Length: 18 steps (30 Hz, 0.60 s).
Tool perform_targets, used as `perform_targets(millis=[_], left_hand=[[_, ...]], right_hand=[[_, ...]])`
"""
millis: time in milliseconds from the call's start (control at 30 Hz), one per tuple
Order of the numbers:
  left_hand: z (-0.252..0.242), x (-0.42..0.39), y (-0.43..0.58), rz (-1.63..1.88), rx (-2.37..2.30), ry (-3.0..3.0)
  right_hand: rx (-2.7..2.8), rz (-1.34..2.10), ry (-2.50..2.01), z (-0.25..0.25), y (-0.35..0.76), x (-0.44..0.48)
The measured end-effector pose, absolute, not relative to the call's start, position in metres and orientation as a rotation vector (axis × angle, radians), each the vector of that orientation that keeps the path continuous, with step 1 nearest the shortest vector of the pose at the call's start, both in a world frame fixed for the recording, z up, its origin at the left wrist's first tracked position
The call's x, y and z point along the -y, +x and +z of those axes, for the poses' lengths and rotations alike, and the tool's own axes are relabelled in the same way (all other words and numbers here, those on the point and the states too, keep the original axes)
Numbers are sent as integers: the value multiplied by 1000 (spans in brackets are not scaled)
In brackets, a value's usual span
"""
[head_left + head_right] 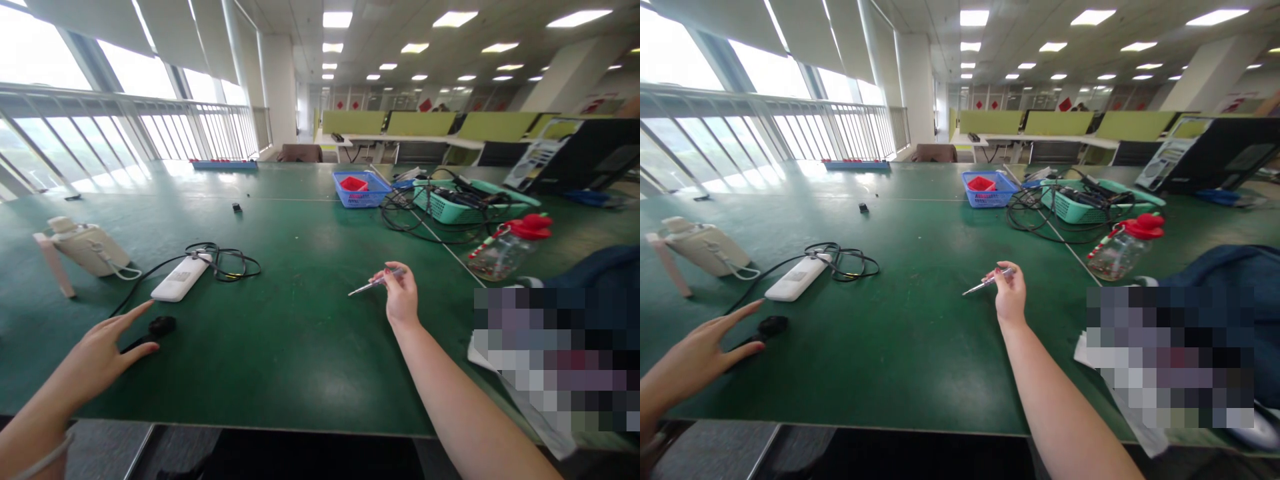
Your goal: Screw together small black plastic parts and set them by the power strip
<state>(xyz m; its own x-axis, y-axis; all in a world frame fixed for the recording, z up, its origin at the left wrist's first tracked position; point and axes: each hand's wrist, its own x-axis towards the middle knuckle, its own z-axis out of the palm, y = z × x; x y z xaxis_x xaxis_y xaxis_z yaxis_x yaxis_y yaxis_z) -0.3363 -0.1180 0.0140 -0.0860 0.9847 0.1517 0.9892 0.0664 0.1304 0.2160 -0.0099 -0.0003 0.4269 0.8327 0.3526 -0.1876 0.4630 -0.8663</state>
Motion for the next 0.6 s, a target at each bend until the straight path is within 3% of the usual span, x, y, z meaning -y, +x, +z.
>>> perform_targets(millis=[267, 600], left_hand=[[-3, 140, -346, -262, 2425, -2042], [26, 109, -304, -368, 2186, -2052]], right_hand=[[910, 761, -846, 0, 216, 9], [893, 756, -832, -1, 216, 9]])
